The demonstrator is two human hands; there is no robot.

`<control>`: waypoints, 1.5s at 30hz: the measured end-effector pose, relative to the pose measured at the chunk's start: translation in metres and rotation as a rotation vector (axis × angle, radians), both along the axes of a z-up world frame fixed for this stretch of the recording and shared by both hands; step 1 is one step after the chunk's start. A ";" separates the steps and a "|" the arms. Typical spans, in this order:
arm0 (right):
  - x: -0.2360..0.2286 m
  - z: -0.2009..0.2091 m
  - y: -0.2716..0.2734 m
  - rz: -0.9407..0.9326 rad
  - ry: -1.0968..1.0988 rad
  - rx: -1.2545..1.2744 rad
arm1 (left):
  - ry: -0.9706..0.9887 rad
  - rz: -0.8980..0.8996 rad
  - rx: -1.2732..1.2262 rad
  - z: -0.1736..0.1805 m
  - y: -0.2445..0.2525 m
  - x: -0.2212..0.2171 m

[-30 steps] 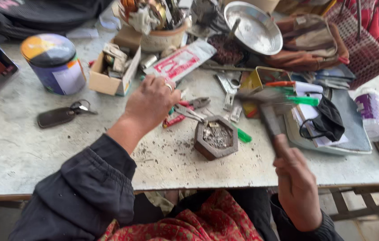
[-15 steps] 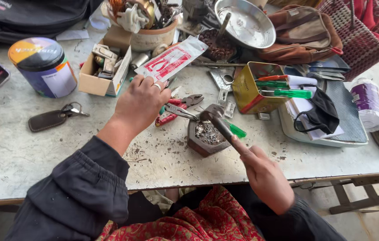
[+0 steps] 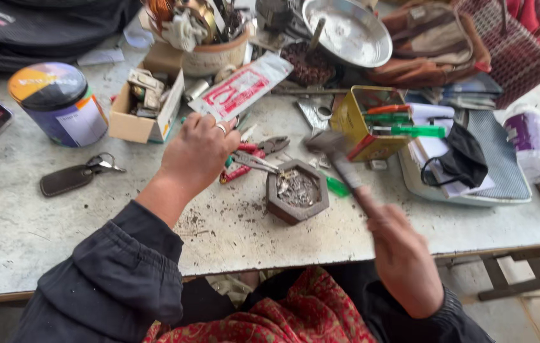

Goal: The person uses pliers and a hammer to manipulate small metal components on a cluttered workbench. They repeatedly strike a small piece held in pliers, then switch to a different pair of pliers to continue shaping the item.

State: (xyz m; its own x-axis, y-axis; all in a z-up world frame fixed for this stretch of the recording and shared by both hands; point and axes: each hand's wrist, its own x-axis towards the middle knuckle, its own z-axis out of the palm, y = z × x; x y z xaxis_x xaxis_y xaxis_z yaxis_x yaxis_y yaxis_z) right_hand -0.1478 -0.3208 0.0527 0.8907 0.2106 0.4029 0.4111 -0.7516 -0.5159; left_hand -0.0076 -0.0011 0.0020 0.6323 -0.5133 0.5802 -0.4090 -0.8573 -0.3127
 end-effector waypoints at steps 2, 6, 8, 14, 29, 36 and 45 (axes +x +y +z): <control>-0.004 -0.004 0.000 -0.027 -0.137 0.067 | 0.048 0.020 0.021 -0.006 0.001 0.003; 0.001 -0.012 0.000 -0.006 0.146 -0.121 | 0.034 -0.006 -0.009 -0.002 -0.002 0.003; 0.002 -0.011 -0.009 -0.103 0.214 -0.167 | 0.076 0.023 0.042 0.001 -0.006 0.001; -0.004 -0.031 -0.021 0.118 -0.163 0.055 | 0.125 0.037 0.055 -0.011 -0.004 0.003; 0.002 -0.033 -0.028 -0.007 0.157 0.107 | -0.013 0.036 -0.043 0.005 0.009 0.001; 0.009 -0.026 -0.010 -0.010 0.157 -0.010 | 0.024 0.050 -0.027 0.001 0.011 0.002; 0.004 -0.008 -0.009 0.063 -0.099 0.093 | 0.028 -0.002 0.028 -0.004 0.015 0.008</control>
State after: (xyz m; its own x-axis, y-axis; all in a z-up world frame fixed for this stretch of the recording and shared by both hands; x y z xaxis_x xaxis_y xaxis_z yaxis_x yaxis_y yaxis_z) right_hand -0.1438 -0.3294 0.0443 0.8318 0.2221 0.5087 0.5081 -0.6736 -0.5367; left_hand 0.0000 0.0138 -0.0018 0.6467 -0.5305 0.5480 -0.4199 -0.8474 -0.3249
